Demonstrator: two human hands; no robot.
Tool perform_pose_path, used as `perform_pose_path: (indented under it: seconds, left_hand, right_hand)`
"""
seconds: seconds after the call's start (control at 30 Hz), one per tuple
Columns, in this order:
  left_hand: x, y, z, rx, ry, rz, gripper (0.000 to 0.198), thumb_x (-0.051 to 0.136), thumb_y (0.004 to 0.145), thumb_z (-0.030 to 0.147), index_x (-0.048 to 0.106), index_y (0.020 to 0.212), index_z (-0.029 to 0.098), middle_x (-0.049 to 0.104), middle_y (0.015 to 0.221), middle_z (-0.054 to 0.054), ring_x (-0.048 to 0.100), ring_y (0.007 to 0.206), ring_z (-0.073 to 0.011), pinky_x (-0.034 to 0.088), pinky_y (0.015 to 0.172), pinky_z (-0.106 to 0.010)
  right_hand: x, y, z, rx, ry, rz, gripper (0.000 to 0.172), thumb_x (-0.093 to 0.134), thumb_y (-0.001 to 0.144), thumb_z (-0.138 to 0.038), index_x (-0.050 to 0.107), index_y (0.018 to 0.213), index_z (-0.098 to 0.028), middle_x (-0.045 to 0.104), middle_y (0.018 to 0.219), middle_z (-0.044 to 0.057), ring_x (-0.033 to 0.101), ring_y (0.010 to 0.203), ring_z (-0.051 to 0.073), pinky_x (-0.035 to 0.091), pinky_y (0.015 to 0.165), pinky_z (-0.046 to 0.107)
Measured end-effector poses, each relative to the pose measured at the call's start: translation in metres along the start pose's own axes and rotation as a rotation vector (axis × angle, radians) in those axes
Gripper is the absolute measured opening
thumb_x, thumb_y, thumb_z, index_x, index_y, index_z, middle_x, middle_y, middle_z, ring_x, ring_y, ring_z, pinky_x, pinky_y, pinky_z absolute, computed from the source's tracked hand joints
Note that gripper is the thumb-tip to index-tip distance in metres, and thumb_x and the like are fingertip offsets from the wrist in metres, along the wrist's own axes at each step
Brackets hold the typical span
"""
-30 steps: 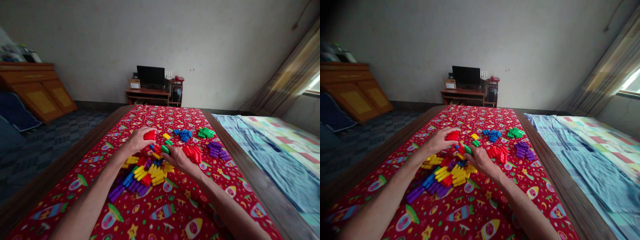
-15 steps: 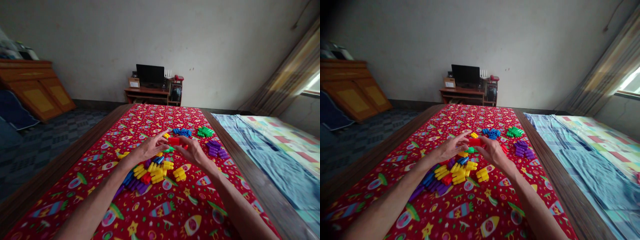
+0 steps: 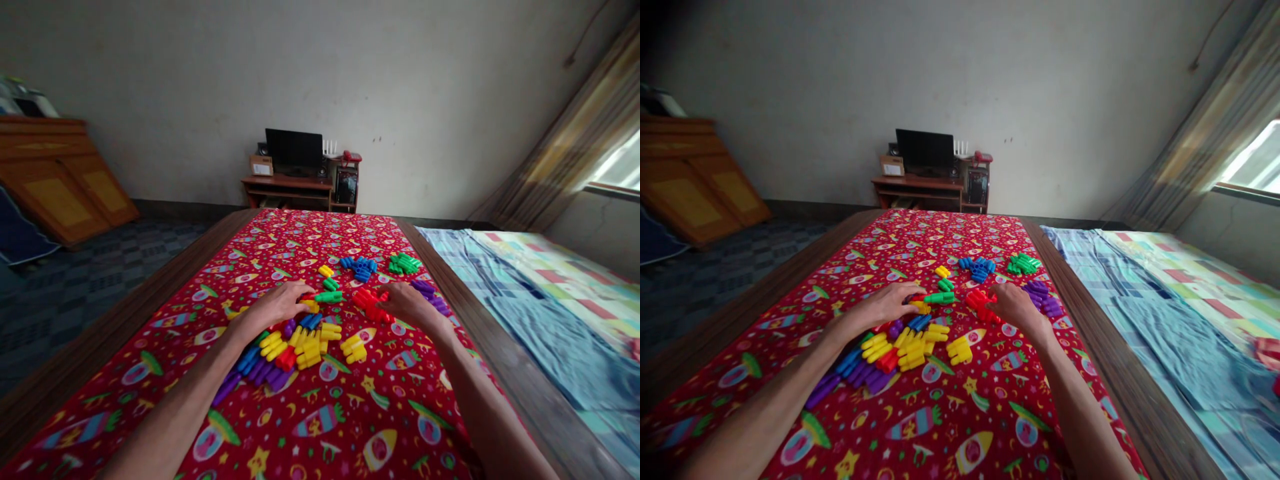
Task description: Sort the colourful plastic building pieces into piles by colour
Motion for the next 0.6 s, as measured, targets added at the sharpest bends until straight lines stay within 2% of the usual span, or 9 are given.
perform_pose_path:
  seconds: [0.1,0.17,0.27,0.33,0.37,0.5,0.6]
  left_hand:
    - [-0.004,0.0,0.002,0.002,-0.035,0.039,0.028,0.066,0.08,0.026,0.07,0.107,0.021,0.072,0.107,-0.007,0.067,0.096,-0.0214,0.049,0.091,-0.03]
    - [-0.008,0.0,0.008,0.015,-0.073,0.063,0.027,0.066,0.08,0.025,0.07,0.106,0.021,0.072,0.109,-0.007,0.067,0.098,-0.0226,0.05,0.092,-0.032]
    - [-0.015,0.002,0.025,0.045,-0.126,0.073,0.028,0.067,0.077,0.025,0.071,0.105,0.021,0.073,0.107,-0.006,0.068,0.096,-0.0225,0.051,0.09,-0.031]
    - [-0.017,0.003,0.036,0.057,-0.14,0.072,0.027,0.07,0.075,0.024,0.072,0.101,0.021,0.074,0.101,-0.005,0.068,0.092,-0.022,0.052,0.086,-0.029]
    - [-0.018,0.003,0.04,0.061,-0.147,0.073,0.024,0.07,0.075,0.023,0.073,0.099,0.021,0.075,0.097,-0.005,0.069,0.09,-0.0215,0.052,0.084,-0.029]
    - [-0.013,0.003,0.041,0.044,-0.197,0.088,0.013,0.066,0.079,0.024,0.074,0.088,0.02,0.075,0.091,-0.005,0.069,0.086,-0.0198,0.052,0.081,-0.027]
    - [-0.005,0.0,0.034,0.026,-0.228,-0.017,0.016,0.065,0.08,0.027,0.074,0.092,0.021,0.076,0.094,-0.003,0.069,0.087,-0.0203,0.052,0.078,-0.026]
  right_hand:
    - [-0.007,-0.002,-0.01,-0.025,0.075,0.065,0.013,0.061,0.086,-0.023,0.073,0.086,-0.018,0.067,0.065,0.003,0.059,0.057,0.013,0.034,0.053,0.023]
    - [-0.008,-0.003,-0.023,-0.072,0.171,0.166,0.018,0.056,0.09,-0.024,0.073,0.091,-0.017,0.068,0.067,0.003,0.061,0.06,0.014,0.039,0.057,0.023]
    - [-0.001,-0.006,-0.051,-0.278,0.308,0.273,0.027,0.056,0.092,-0.026,0.066,0.114,-0.015,0.073,0.098,0.011,0.068,0.084,0.018,0.048,0.074,0.027]
    - [0.011,-0.007,-0.069,-0.437,0.325,0.279,0.039,0.058,0.091,-0.029,0.058,0.127,-0.013,0.065,0.122,0.017,0.064,0.105,0.023,0.049,0.086,0.032]
    - [0.018,-0.006,-0.077,-0.488,0.314,0.262,0.042,0.059,0.091,-0.028,0.055,0.13,-0.013,0.063,0.126,0.019,0.062,0.11,0.024,0.049,0.089,0.034]
    - [0.044,-0.001,-0.09,-0.492,0.323,0.166,0.03,0.053,0.092,-0.015,0.059,0.121,-0.013,0.07,0.105,0.015,0.066,0.096,0.023,0.051,0.081,0.032]
    - [0.051,0.0,-0.091,-0.472,0.403,0.188,0.029,0.055,0.088,-0.01,0.06,0.116,-0.014,0.07,0.1,0.012,0.066,0.093,0.022,0.049,0.079,0.029]
Point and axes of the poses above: each hand's wrist, its own y-axis towards the middle knuckle, its own x-axis out of the palm, z = x × y, the point moved 3 cm from there along y, towards the middle knuckle
